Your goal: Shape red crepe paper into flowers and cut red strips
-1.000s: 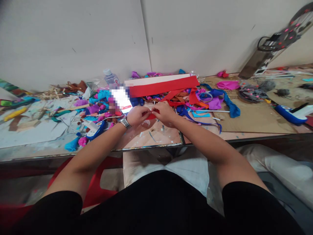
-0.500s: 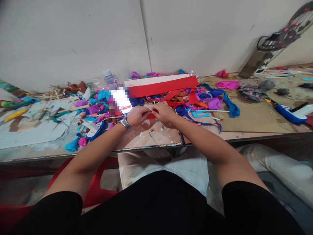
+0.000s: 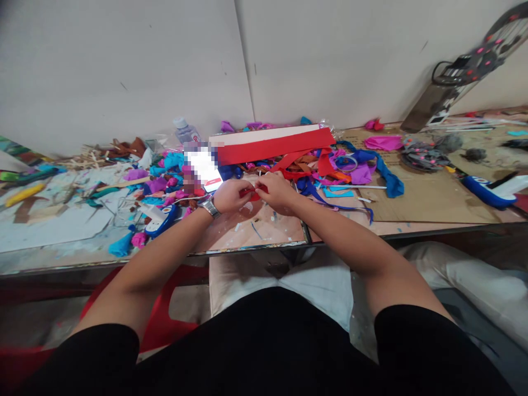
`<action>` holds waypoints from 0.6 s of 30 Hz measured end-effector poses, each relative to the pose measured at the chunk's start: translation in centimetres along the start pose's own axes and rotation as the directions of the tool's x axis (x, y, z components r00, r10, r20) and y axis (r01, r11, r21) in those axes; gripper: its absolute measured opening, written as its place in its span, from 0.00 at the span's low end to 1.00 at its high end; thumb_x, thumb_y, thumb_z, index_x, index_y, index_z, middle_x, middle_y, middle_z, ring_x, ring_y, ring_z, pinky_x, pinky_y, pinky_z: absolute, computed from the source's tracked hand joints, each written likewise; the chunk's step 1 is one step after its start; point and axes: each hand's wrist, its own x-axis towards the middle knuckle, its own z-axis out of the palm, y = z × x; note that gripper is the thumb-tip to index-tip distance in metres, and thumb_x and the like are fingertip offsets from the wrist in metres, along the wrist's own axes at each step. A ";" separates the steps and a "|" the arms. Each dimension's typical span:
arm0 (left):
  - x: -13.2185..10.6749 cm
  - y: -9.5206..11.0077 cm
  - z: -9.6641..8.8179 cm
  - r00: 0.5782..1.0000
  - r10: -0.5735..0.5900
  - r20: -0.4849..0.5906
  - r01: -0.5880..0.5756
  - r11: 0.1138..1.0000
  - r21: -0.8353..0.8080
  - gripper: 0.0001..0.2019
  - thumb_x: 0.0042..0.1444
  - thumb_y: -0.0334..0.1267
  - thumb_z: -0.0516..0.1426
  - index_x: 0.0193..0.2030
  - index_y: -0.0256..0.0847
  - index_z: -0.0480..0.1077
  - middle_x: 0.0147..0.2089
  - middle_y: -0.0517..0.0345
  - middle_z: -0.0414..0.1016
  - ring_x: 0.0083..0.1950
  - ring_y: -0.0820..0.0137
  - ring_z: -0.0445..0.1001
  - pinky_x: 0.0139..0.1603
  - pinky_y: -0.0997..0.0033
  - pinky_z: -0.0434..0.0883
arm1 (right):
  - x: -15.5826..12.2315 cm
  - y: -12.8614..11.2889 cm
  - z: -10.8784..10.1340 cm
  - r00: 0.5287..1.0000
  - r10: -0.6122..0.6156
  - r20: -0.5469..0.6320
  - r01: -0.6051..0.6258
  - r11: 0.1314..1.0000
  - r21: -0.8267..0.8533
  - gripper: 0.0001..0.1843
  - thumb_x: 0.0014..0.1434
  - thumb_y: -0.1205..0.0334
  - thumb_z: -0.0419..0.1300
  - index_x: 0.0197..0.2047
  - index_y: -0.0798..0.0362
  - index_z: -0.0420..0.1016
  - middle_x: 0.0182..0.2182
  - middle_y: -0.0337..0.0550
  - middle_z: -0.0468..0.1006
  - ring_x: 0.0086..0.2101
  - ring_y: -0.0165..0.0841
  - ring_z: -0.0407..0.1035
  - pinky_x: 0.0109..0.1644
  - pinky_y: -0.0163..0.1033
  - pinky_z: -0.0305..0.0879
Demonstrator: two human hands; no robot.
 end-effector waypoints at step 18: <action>0.0 0.2 -0.2 0.999 -0.002 0.035 0.003 1.000 -0.002 0.10 0.61 0.41 0.60 0.43 0.44 0.82 0.38 0.52 0.84 0.36 0.63 0.77 0.36 0.64 0.62 | -0.1 -0.2 0.0 1.000 -0.017 0.000 0.017 1.000 0.015 0.08 0.65 0.59 0.58 0.40 0.50 0.78 0.39 0.48 0.84 0.44 0.45 0.72 0.54 0.50 0.56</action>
